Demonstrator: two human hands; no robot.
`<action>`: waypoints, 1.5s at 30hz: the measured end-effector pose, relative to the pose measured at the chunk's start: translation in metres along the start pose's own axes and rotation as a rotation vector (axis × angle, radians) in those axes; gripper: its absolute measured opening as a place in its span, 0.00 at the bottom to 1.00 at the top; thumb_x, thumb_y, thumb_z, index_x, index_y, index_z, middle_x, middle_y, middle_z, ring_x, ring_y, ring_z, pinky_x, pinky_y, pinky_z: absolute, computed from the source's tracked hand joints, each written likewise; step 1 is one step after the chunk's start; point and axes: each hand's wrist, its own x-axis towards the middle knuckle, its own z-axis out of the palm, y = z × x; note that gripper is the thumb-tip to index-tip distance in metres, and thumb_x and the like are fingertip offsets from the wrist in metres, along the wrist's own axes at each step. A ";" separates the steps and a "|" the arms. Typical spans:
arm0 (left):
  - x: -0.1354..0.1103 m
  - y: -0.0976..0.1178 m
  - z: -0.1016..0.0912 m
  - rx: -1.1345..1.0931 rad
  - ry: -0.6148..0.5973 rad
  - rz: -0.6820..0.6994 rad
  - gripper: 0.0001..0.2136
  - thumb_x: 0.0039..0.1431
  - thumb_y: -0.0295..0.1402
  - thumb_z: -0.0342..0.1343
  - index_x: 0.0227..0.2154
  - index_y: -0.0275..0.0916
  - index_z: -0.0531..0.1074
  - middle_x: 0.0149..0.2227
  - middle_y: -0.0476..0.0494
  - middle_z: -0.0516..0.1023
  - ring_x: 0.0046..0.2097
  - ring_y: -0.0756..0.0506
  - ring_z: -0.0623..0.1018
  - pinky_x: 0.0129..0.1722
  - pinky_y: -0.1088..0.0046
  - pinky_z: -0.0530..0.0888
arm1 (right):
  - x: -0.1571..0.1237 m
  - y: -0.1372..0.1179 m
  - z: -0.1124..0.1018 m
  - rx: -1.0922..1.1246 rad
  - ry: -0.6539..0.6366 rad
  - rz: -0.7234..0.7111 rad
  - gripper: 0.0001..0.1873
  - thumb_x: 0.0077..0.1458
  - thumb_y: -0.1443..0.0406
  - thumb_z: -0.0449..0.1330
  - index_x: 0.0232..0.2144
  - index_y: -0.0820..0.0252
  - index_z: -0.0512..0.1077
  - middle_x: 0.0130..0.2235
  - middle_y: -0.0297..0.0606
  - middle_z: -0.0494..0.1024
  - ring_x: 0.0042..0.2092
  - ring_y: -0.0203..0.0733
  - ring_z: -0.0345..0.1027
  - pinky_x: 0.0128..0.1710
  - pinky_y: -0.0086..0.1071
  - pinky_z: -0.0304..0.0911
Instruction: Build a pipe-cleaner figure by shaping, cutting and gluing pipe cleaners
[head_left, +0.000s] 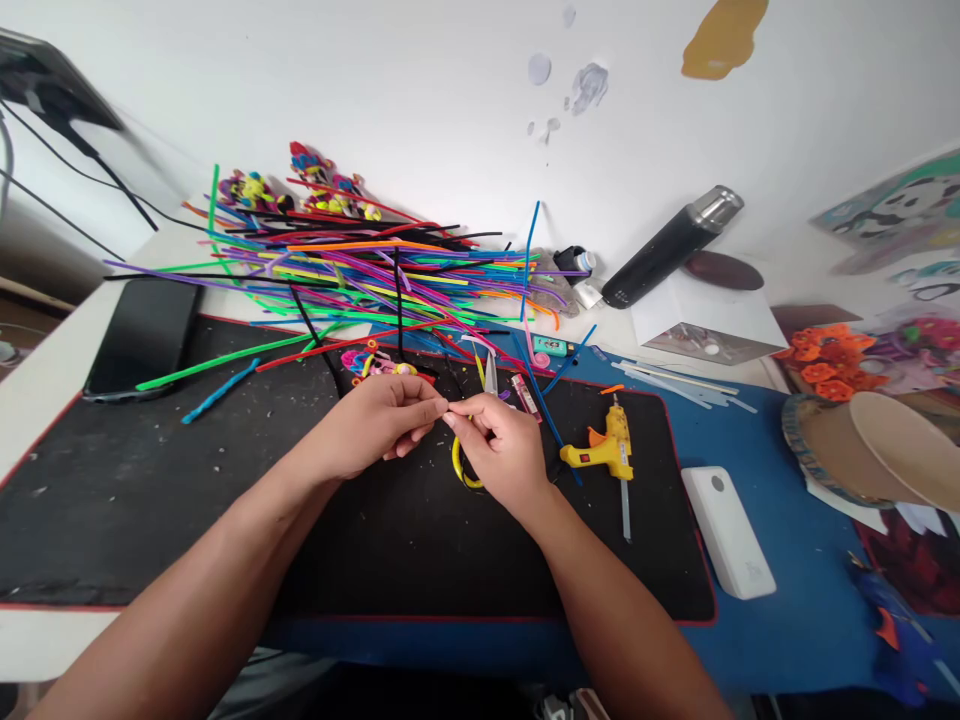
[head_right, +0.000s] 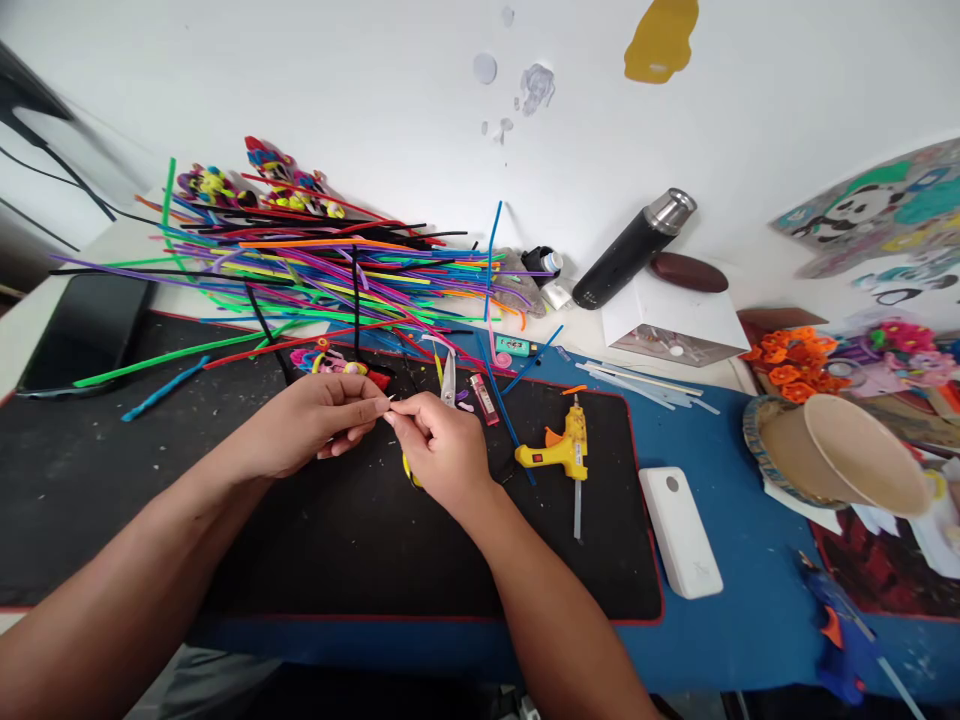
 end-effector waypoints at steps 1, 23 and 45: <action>0.000 -0.001 0.000 -0.005 0.002 0.007 0.17 0.56 0.45 0.67 0.24 0.40 0.70 0.20 0.55 0.67 0.19 0.54 0.65 0.15 0.81 0.60 | 0.000 0.000 0.001 0.025 0.005 0.008 0.08 0.67 0.60 0.64 0.37 0.57 0.80 0.20 0.24 0.63 0.22 0.33 0.54 0.26 0.29 0.55; 0.001 -0.007 0.007 0.176 0.092 0.187 0.16 0.65 0.48 0.61 0.32 0.39 0.74 0.21 0.54 0.71 0.21 0.53 0.71 0.17 0.81 0.66 | 0.001 -0.002 -0.007 0.548 -0.096 0.370 0.19 0.63 0.48 0.65 0.39 0.57 0.74 0.20 0.24 0.71 0.17 0.31 0.60 0.18 0.26 0.55; 0.003 -0.016 0.009 0.324 0.170 0.449 0.11 0.65 0.43 0.65 0.40 0.40 0.82 0.36 0.45 0.83 0.31 0.47 0.80 0.31 0.73 0.78 | 0.002 -0.007 -0.011 0.683 -0.093 0.476 0.19 0.58 0.49 0.69 0.32 0.57 0.72 0.16 0.21 0.65 0.14 0.29 0.55 0.15 0.25 0.48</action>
